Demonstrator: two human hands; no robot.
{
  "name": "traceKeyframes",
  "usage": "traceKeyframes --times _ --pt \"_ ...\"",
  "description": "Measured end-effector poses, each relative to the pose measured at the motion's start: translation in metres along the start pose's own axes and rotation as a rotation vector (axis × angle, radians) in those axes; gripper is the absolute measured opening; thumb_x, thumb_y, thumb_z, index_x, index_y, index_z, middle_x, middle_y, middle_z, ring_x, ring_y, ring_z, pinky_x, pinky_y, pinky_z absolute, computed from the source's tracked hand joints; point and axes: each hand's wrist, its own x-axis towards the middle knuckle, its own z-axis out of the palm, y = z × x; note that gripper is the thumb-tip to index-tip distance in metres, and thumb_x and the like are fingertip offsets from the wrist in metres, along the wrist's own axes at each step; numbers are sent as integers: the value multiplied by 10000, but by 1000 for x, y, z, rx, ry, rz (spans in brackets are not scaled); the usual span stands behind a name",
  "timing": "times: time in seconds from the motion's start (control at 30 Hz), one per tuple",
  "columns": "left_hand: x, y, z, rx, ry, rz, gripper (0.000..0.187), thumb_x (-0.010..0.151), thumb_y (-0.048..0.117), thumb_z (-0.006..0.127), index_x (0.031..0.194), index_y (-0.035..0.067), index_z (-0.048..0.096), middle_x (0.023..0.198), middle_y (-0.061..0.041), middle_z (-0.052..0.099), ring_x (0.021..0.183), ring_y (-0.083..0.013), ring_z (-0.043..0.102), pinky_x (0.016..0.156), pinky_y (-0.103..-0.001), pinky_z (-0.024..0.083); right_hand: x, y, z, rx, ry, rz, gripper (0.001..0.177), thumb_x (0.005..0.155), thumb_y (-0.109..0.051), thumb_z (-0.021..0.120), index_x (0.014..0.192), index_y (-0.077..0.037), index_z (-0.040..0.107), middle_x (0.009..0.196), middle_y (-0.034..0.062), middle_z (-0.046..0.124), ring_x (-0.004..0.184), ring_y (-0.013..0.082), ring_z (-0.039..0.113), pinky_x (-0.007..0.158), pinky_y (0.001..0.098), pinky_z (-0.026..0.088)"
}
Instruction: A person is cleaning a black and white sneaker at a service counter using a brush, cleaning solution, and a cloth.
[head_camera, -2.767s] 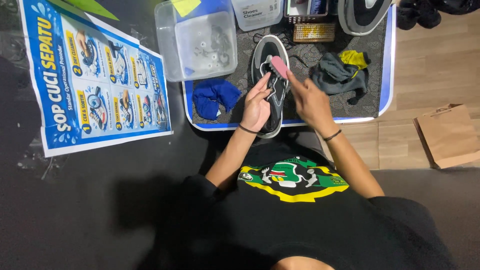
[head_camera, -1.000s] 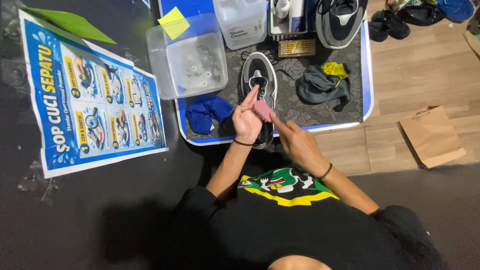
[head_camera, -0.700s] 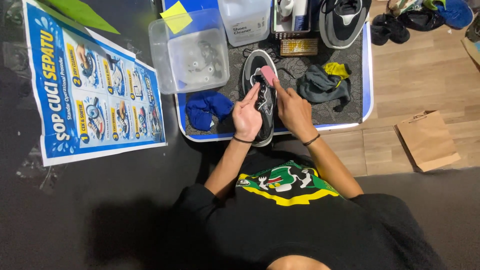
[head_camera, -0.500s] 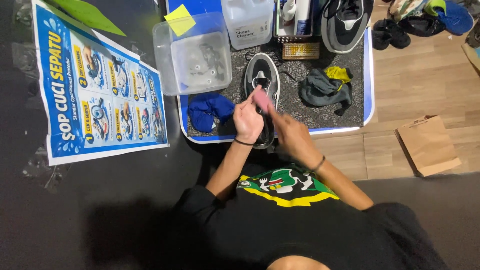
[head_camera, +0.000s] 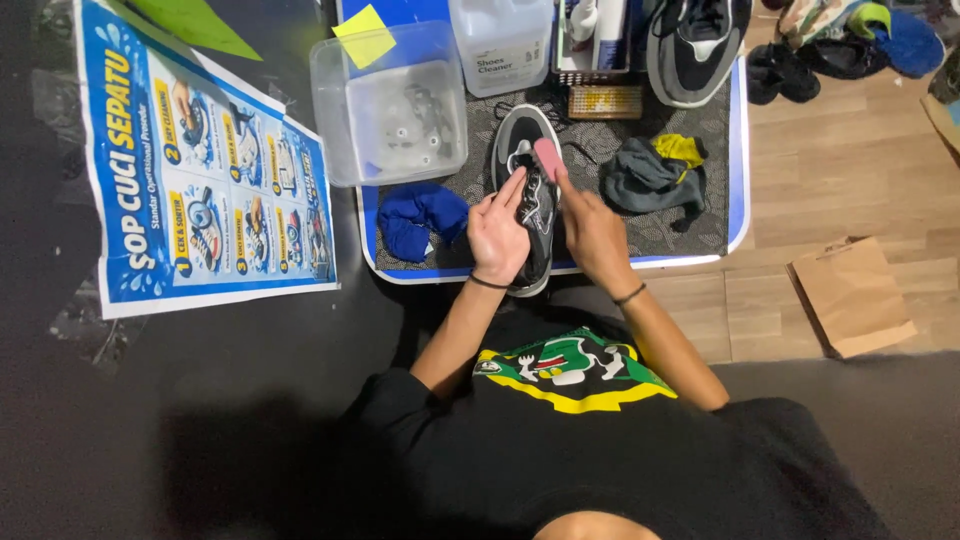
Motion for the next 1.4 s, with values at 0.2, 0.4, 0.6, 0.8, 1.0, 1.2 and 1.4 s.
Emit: traceKeyframes --times 0.2,0.4,0.6,0.8,1.0,1.2,1.4 --pt "10 -5 -21 -52 -4 -22 803 921 429 445 1584 -5 312 1471 -117 527 1123 -212 590 924 -419 528 -54 -13 -3 93 -158 -21 535 1005 -152 512 1534 -234 511 899 151 659 782 460 679 600 574 541" --pt "4 0 -8 -64 -16 -28 791 926 428 459 1583 1 347 1583 -123 423 1153 -266 610 1002 -433 509 -43 0 -3 -83 -119 -54 518 1009 -176 511 1510 -303 538 908 91 644 706 410 683 580 542 551" --pt "7 -1 -18 -85 -28 -26 778 926 449 453 1579 35 374 1621 -115 369 1369 -310 497 1136 -452 430 20 -1 -10 -154 5 10 474 1048 -145 499 1498 -273 574 965 130 671 651 470 675 576 557 534" --pt "-5 4 7 -130 -6 -31 789 915 449 487 1568 18 392 1581 -117 420 1225 -291 573 1053 -423 477 -20 9 7 -16 -41 -39 508 1036 -100 519 1541 -158 516 942 182 673 768 475 692 576 562 527" --pt "-11 8 25 -133 -15 -68 777 942 451 454 1590 36 345 1570 -105 423 1042 -239 628 957 -364 527 -63 -8 -23 -124 -197 -40 531 1032 -224 490 1550 -343 489 906 52 627 659 374 678 586 504 554" --pt "-1 2 2 -85 7 -27 761 933 458 467 1580 65 385 1609 -116 356 1322 -338 518 1132 -475 438 -6 -1 -11 -114 -116 27 478 1061 -196 470 1498 -358 572 918 65 671 652 380 696 588 506 550" --pt "-1 1 1 -91 6 -14 742 958 469 472 1574 63 395 1616 -138 347 1363 -366 483 1150 -502 411 8 4 3 -13 -52 26 482 1084 -122 454 1546 -227 543 831 80 659 593 263 664 531 358 508"
